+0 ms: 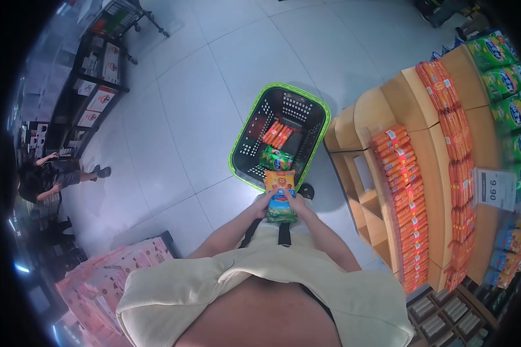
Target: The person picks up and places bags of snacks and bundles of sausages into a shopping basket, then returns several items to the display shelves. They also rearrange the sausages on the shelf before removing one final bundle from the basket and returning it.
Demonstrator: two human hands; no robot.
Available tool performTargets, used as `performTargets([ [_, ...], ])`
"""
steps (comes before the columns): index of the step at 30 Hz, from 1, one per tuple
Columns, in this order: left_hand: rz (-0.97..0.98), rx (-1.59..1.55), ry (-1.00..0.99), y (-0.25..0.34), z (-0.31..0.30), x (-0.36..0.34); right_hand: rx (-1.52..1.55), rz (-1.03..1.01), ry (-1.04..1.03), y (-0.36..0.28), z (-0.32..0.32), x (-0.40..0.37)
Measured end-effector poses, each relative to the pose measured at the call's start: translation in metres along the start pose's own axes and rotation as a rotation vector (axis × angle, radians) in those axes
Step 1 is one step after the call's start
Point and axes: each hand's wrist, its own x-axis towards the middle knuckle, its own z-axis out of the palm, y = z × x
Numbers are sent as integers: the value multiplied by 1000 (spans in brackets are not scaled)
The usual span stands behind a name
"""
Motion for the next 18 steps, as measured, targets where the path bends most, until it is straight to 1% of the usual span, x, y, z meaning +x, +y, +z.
performTargets([
  [2,92,4,-1,-3,1,8,-174,-39,78,5,-5,6],
  [3,92,4,7,-3,6,9,-171,-38,71,15,-10,18],
  [5,145,-15,30,-4,17,12,-230,-114,149,34,-20,36],
  [8,171,-16,11,-1,25,20,-197,-158,108,1,-29,9],
  [10,152,-24,22,4,29,28,-209,-157,78,24,-42,44],
  [12,129,30,-13,7,28,37,-352,-144,127,38,-49,70],
  [13,128,33,-33,8,25,44,-329,-144,115,43,-51,80],
  [16,165,55,-44,16,20,58,-281,-137,133,21,-51,78],
  [17,174,54,-5,18,16,66,-215,-177,110,19,-49,84],
  [18,166,58,-5,22,9,74,-209,-172,114,17,-48,92],
])
